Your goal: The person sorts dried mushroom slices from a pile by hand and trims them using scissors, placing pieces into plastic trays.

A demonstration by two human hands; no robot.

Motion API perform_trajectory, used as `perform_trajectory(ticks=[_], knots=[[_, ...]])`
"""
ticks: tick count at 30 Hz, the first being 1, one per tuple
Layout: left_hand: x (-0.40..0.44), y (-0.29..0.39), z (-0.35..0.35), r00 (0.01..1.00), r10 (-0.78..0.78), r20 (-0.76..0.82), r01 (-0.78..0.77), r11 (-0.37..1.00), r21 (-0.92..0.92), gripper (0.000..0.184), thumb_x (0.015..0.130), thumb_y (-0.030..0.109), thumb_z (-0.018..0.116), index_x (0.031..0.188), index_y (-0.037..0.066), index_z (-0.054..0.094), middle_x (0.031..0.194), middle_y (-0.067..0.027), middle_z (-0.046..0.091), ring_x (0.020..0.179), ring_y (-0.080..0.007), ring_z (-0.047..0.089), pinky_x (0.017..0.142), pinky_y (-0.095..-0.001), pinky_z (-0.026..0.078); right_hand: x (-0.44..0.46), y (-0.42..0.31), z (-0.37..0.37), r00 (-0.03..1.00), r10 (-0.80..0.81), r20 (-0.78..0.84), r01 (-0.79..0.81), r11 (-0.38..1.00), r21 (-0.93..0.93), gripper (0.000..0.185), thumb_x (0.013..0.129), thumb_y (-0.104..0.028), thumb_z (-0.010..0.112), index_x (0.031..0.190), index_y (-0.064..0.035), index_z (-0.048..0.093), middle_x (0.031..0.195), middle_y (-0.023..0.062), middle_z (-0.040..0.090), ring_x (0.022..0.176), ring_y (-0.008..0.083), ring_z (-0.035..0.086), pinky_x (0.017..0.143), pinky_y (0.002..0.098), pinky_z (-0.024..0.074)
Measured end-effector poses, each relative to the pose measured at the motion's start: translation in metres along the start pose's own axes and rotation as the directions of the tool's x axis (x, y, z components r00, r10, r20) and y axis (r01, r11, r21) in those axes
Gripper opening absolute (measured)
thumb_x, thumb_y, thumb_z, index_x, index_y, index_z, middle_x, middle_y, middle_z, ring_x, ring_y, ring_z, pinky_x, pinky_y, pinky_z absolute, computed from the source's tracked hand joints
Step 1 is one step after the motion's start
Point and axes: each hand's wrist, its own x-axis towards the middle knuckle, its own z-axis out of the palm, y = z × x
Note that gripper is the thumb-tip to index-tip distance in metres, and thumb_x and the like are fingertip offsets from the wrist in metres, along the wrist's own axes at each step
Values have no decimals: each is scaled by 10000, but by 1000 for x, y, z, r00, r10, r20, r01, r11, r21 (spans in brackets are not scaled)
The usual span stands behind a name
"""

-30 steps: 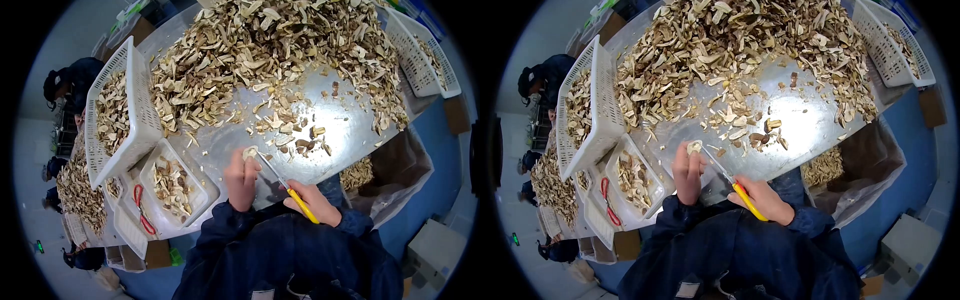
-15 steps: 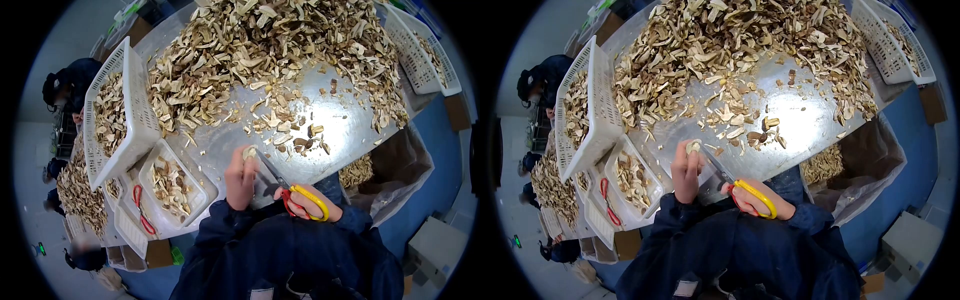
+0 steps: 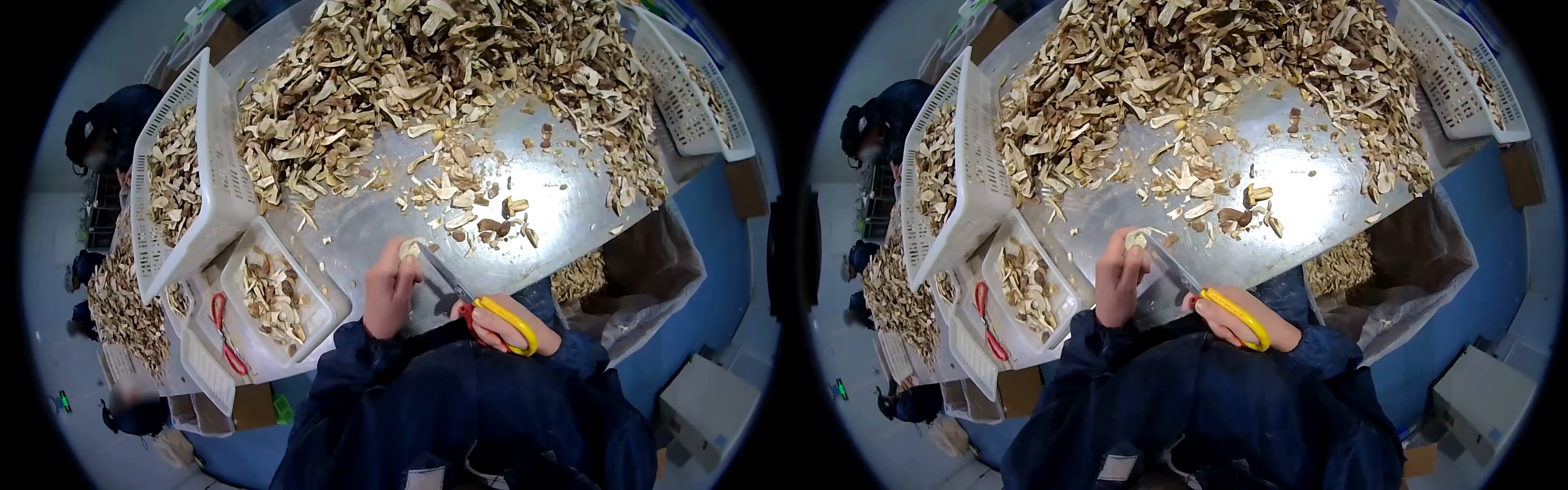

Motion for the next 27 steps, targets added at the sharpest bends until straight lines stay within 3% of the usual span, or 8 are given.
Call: perform_trajectory(ticks=[2,3,6,12,13,19,25,27], knots=[[3,-5,-3,997,74,13,-74,994,84,240,927,136,435,1101,10,543,619,-86,516,549,-156,511,550,-292,411,-4,-15,14,977,-77,-201,11,949,-314,258,917,-263,557,988,-15,549,647,124,541,605,245,573,598,356,438],[3,-6,-4,996,79,37,-83,989,125,244,928,137,435,1109,11,539,616,-80,507,549,-151,500,550,-288,407,4,-6,11,925,-334,-180,179,803,-568,257,905,-263,574,961,-15,545,681,159,552,615,304,558,606,353,436],[4,-6,-9,992,62,111,-79,986,150,253,931,135,433,1130,14,531,611,-68,485,553,-141,476,557,-279,400,3,2,1,956,-224,-188,34,724,-689,254,896,-256,588,945,-11,542,739,181,572,661,336,547,626,342,440],[5,0,-22,956,-43,291,76,992,-103,253,932,122,427,1139,29,540,610,-63,473,567,-140,473,576,-272,401,-4,-6,-14,956,-292,-13,243,818,-522,263,912,-268,566,951,-9,542,698,141,562,604,264,528,613,323,432],[5,2,-22,954,-44,297,78,992,-104,252,931,120,427,1136,32,544,614,-65,478,568,-141,477,574,-273,402,-11,-26,-10,998,-54,-42,33,915,-402,251,926,-264,541,953,-14,543,681,117,550,601,217,516,608,317,426],[1,-4,6,990,131,53,-140,961,239,251,919,102,442,1131,34,558,649,-98,505,578,-151,508,567,-291,417,-16,-29,-4,984,157,-80,-172,950,-260,252,938,-265,512,923,-15,538,676,120,538,606,217,532,598,342,432],[-1,-2,-3,971,0,238,0,1000,-2,241,943,113,420,1110,1,553,646,-4,450,586,-80,428,551,-235,362,-8,1,-20,958,-286,-2,219,738,-638,296,922,-307,531,945,-12,546,726,182,580,679,368,574,621,387,447],[-1,-2,-10,952,-5,307,26,998,-63,245,956,129,411,1099,-15,549,654,36,423,589,-50,390,543,-209,330,-12,-1,-25,973,-231,16,184,729,-659,310,917,-322,538,956,-15,549,752,196,585,712,389,575,630,394,448]])
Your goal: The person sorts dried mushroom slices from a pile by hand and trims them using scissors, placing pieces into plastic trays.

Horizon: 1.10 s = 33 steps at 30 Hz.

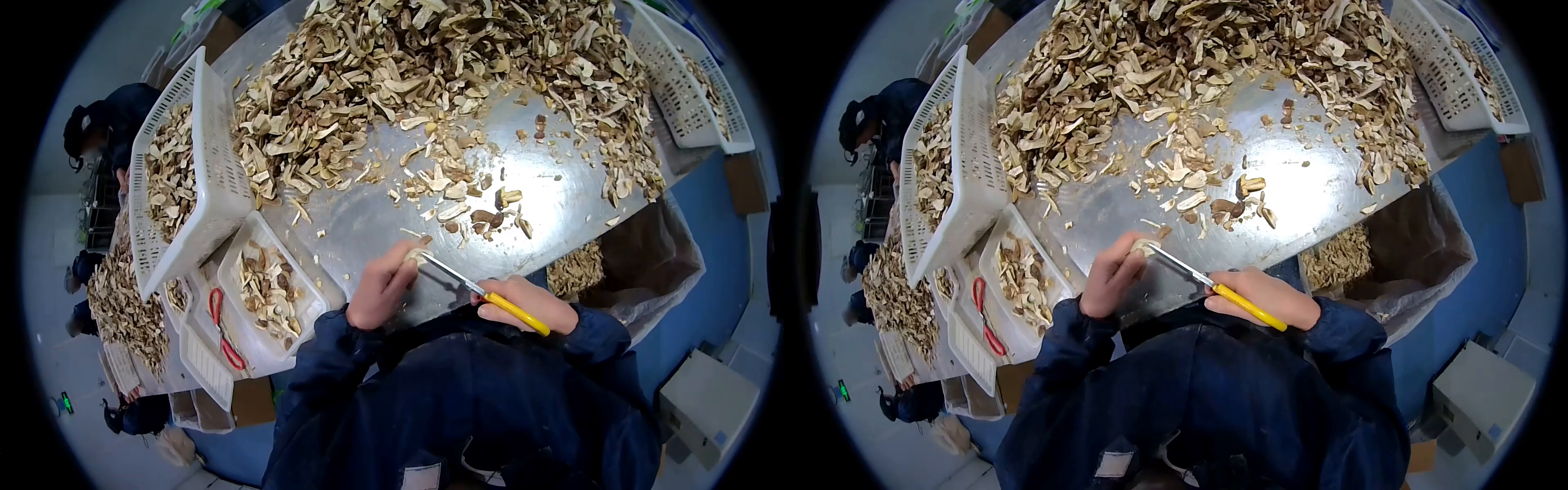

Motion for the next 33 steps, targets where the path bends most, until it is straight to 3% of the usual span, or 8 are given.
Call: perform_trajectory(ticks=[7,11,20,23,25,28,31,33], knots=[[-1,2,0,1000,-16,3,16,997,-81,251,973,170,404,1086,-6,543,661,58,405,585,-30,359,529,-185,287,0,-2,-6,998,-65,-1,65,996,59,326,902,-342,559,963,-23,545,757,205,585,719,398,575,619,405,442],[-1,-3,-1,997,-65,33,70,983,-173,245,974,180,409,1071,-2,541,658,61,392,569,-23,334,513,-185,270,-3,-4,-11,999,-10,51,13,998,-57,329,898,-343,567,974,-24,547,758,206,581,709,395,571,613,401,440],[1,-2,11,990,12,-141,-10,1000,12,246,958,166,414,1086,-1,541,634,63,407,573,-30,358,516,-191,290,-3,-10,-2,999,44,-2,-43,994,96,304,907,-320,560,966,-22,548,746,194,579,703,373,579,629,385,446],[2,-1,16,980,67,-187,-41,989,142,241,946,124,434,1083,-18,572,668,-8,482,629,-85,464,598,-239,393,-3,-16,-2,998,70,-8,-68,990,121,299,904,-317,564,971,-26,549,744,189,580,701,368,581,631,383,448],[2,-3,15,991,9,-133,-11,1000,-8,259,950,146,426,1102,-11,565,679,3,478,620,-75,446,577,-233,373,-1,-8,4,997,-22,-71,28,997,78,300,900,-320,571,978,-32,547,738,184,581,687,373,577,620,385,447],[0,2,7,996,-93,-5,89,965,-246,283,959,198,397,1103,7,548,662,40,447,572,-47,373,520,-208,295,-5,-18,-6,999,30,-34,-34,988,-148,305,889,-322,586,986,-37,538,720,172,577,652,379,565,590,387,439],[1,3,-1,983,-167,75,183,907,-378,296,962,233,382,1085,15,539,654,57,429,541,-37,326,487,-198,247,-4,-18,-10,999,-8,37,16,977,-212,297,873,-300,612,984,-38,528,676,161,555,607,384,545,554,392,424],[2,2,-5,978,-186,99,211,874,-438,304,962,239,380,1098,19,538,677,53,441,550,-38,336,491,-195,250,-7,-19,-13,999,35,-16,-37,991,-126,333,845,-302,646,1004,-39,518,687,167,547,618,382,541,558,394,417]])
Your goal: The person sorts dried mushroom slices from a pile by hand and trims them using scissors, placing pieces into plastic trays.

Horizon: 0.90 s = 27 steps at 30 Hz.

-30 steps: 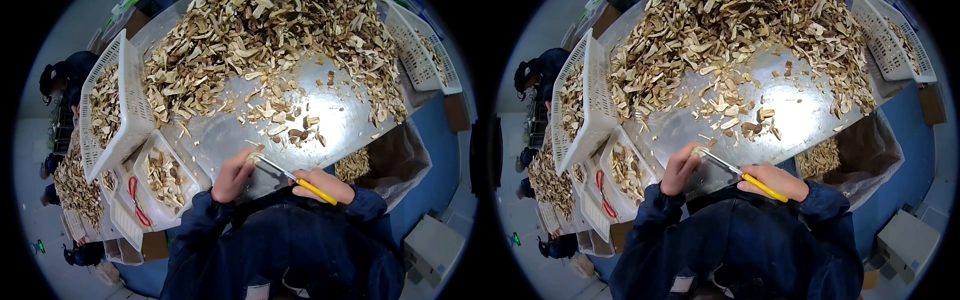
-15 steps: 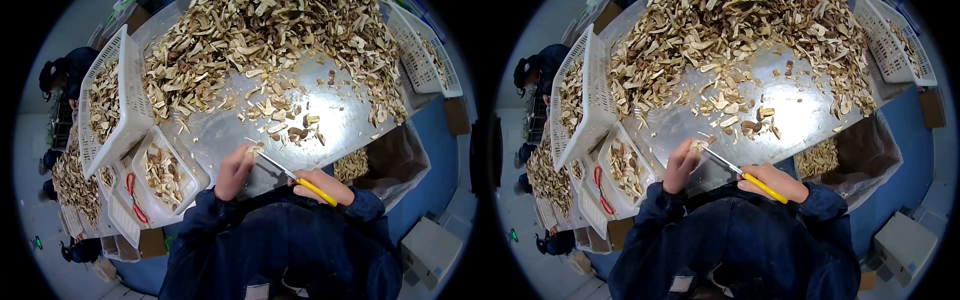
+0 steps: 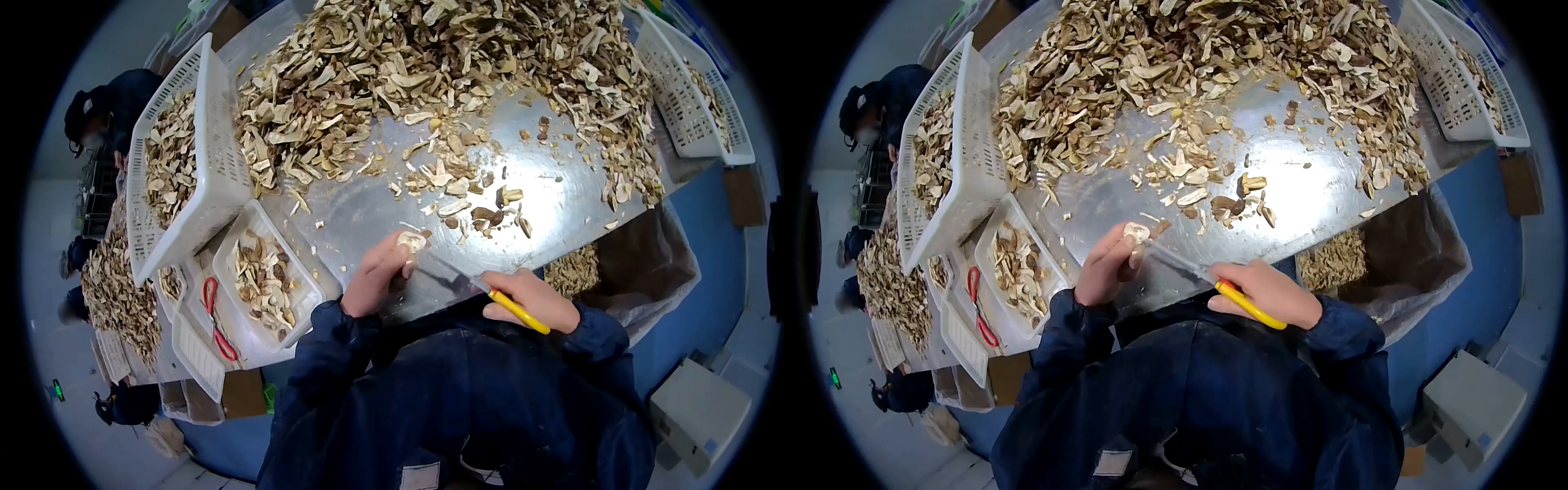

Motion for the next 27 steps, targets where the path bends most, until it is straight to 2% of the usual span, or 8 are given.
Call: perform_trajectory(ticks=[3,5,9,15,18,21,24,27], knots=[[-2,0,-1,1000,6,-14,-6,999,-52,301,963,231,380,1107,26,545,707,39,477,571,-41,381,505,-187,279,1,0,2,993,40,-111,-37,999,22,431,793,-312,701,1062,-46,495,735,171,550,673,375,542,591,398,414],[-2,1,7,997,30,-65,-30,1000,-1,272,963,218,383,1044,25,556,682,31,491,553,-42,405,497,-184,296,1,3,10,980,48,-193,-59,997,-50,597,728,-348,754,1144,-40,457,846,181,569,789,375,544,665,409,420],[-6,-3,19,985,123,-119,-94,970,224,236,973,176,392,893,19,549,631,17,504,519,-44,449,486,-201,354,6,-9,19,967,13,-255,-54,986,-157,652,715,-364,760,1160,-5,447,905,213,572,849,399,547,717,434,436],[-9,-2,29,980,156,-121,-123,961,248,280,980,229,397,899,13,556,630,25,518,515,-34,426,479,-187,323,11,-8,28,941,-61,-331,-47,950,-307,572,759,-381,713,1104,-5,455,866,212,585,813,387,571,684,435,452],[-9,-10,20,985,126,-115,-80,937,339,263,985,192,393,923,-1,561,626,13,517,520,-53,460,494,-206,380,13,-8,30,959,-17,-282,-94,923,-373,510,789,-424,669,1026,-18,469,761,191,597,716,377,596,604,439,459],[-11,-15,13,989,58,-132,-23,967,255,267,983,202,395,948,1,566,626,8,523,517,-60,464,485,-205,375,17,-2,35,969,28,-247,-128,907,-400,482,808,-463,631,965,-33,480,666,164,597,625,361,607,531,443,454],[-16,-10,-5,1000,-20,17,18,991,131,257,972,181,389,954,-1,570,626,-8,535,511,-69,474,474,-200,366,26,4,41,962,16,-271,-131,901,-412,454,816,-456,622,942,-40,488,637,151,598,589,347,609,502,441,452],[-24,2,-17,996,-5,84,16,992,-126,246,955,159,377,981,7,568,620,-23,537,495,-80,473,469,-193,358,42,15,49,946,-16,-323,-140,881,-452,408,821,-410,626,943,-43,495,643,147,600,594,333,613,499,426,456]])
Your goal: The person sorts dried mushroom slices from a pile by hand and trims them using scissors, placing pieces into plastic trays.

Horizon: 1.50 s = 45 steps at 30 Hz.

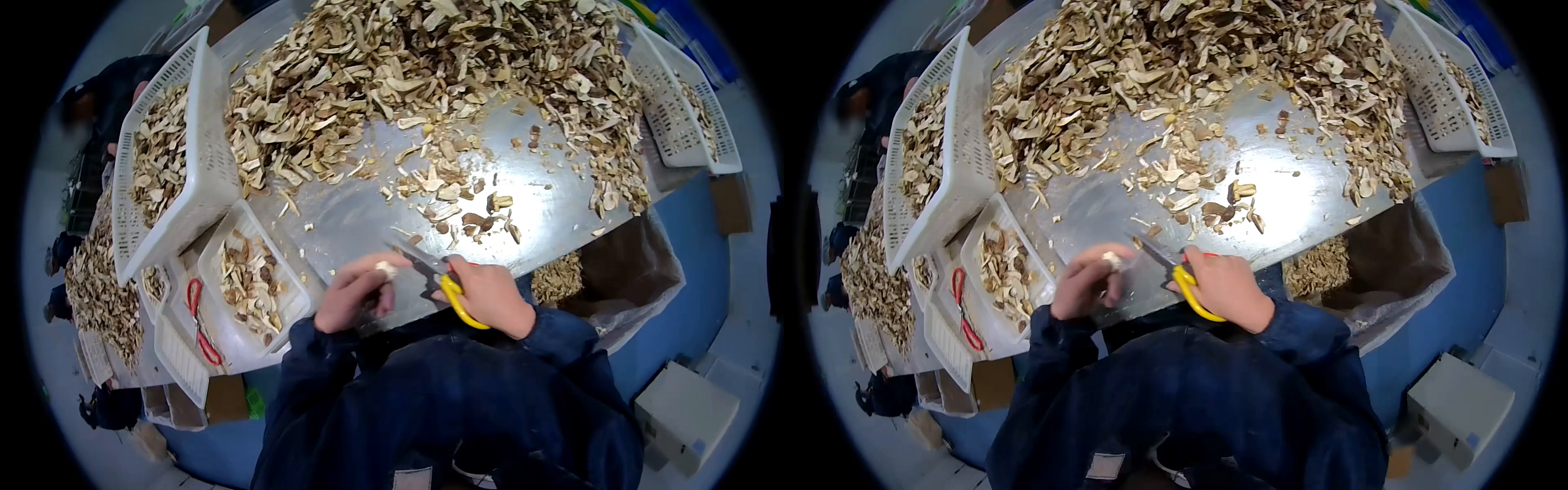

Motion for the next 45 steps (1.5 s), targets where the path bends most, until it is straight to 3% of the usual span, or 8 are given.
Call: perform_trajectory(ticks=[4,14,24,29,31,34,39,45], knots=[[23,5,-25,982,185,43,-175,969,-172,229,960,202,383,1044,29,506,657,-23,516,493,-91,427,459,-192,318,17,-6,10,995,-91,-42,89,995,-45,352,804,-298,644,987,-36,497,636,133,582,593,313,600,517,407,466],[138,-23,-33,981,99,169,83,574,-815,170,981,213,426,980,64,508,744,36,402,636,-77,378,481,-180,312,61,16,-39,991,2,-137,-5,1000,-24,159,825,-225,593,864,-71,606,726,157,608,675,355,606,599,434,485],[135,-27,-35,935,-30,353,243,779,-578,414,991,308,383,1299,32,399,835,33,436,558,-11,325,388,-136,241,166,90,-49,939,-21,-344,-106,932,-346,153,777,-172,627,873,-53,632,662,127,601,622,324,591,571,412,459],[129,-5,-19,954,-150,258,286,704,-649,341,987,295,371,1166,26,479,813,-6,458,532,-19,314,384,-131,216,145,43,-80,986,160,46,-166,924,344,259,766,-225,669,935,-30,647,616,34,570,539,93,502,480,268,381],[129,-8,-20,947,-98,306,276,736,-619,286,977,269,374,1012,23,514,767,-21,452,507,-27,300,383,-139,205,141,29,-74,987,92,-133,-42,942,333,315,768,-239,675,985,-14,626,751,99,605,650,173,564,578,313,444],[121,-14,-31,862,75,502,188,871,-453,312,942,207,379,673,55,418,661,-31,398,493,-60,309,392,-184,210,157,48,-34,853,-185,-488,52,961,-272,379,764,-257,678,1041,-9,602,909,152,602,854,281,574,747,375,458],[122,-25,-32,444,439,781,10,869,-494,384,893,256,537,661,-49,566,568,-75,466,388,-94,344,368,-246,267,162,-3,20,903,-339,-265,202,878,-434,488,741,-346,658,1134,-83,539,1199,175,453,1212,378,381,980,625,263],[112,-26,-33,605,370,705,87,849,-521,436,909,356,559,661,-1,521,551,-23,449,401,-55,361,363,-187,269,136,35,17,942,-164,-291,-21,840,-542,492,834,-333,542,1251,-81,471,1327,194,407,1260,369,351,990,646,265]])
